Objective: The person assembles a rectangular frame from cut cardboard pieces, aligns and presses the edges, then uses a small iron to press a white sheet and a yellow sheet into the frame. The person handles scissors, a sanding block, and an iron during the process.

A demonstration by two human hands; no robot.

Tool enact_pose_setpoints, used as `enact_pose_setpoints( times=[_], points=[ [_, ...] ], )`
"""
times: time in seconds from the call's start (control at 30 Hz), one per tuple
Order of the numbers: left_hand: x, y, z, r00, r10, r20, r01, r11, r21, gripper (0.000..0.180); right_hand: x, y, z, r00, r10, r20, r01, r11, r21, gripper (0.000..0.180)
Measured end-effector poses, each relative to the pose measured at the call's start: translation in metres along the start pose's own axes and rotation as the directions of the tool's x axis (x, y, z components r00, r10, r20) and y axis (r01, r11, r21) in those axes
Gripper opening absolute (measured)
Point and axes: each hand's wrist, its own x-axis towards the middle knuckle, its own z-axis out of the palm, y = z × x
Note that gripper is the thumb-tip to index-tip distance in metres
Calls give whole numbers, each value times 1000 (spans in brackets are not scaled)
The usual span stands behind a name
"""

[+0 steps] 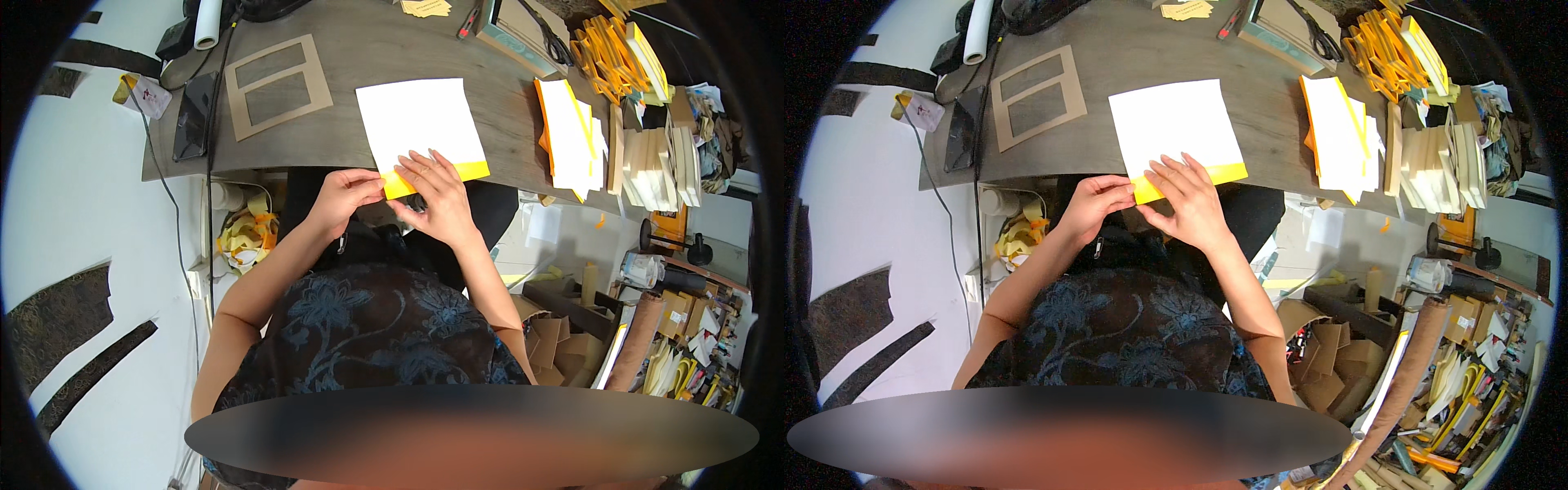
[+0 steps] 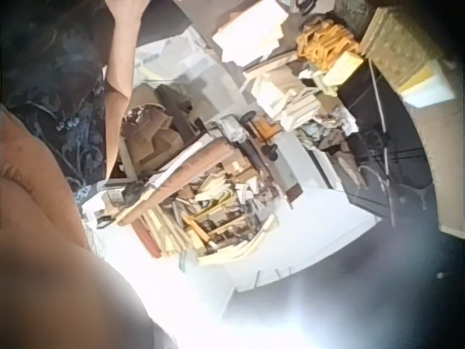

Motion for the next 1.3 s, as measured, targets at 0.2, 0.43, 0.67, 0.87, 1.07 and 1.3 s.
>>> enact_pose_setpoints(
  times=[0.2,0.43,0.67,0.87,1.07,1.3],
  points=[
    [1,-6,3,990,138,3,-138,988,75,17,16,1,-2,998,36,-52,-31,995,95,22],
    [3,-11,5,908,417,36,-411,872,265,11,44,4,-11,984,-47,174,10,978,207,15],
    [-2,3,14,818,570,73,-508,659,555,10,65,5,-26,934,-129,333,92,988,123,16],
    [-3,12,16,814,568,120,-496,574,652,9,72,6,-28,925,-146,350,115,987,109,14],
    [2,5,9,837,535,113,-498,662,559,9,73,21,-17,941,-38,335,-54,963,263,13],
    [11,-8,-6,947,321,9,-303,886,351,8,63,54,7,967,233,100,-251,938,240,14]
  ],
)
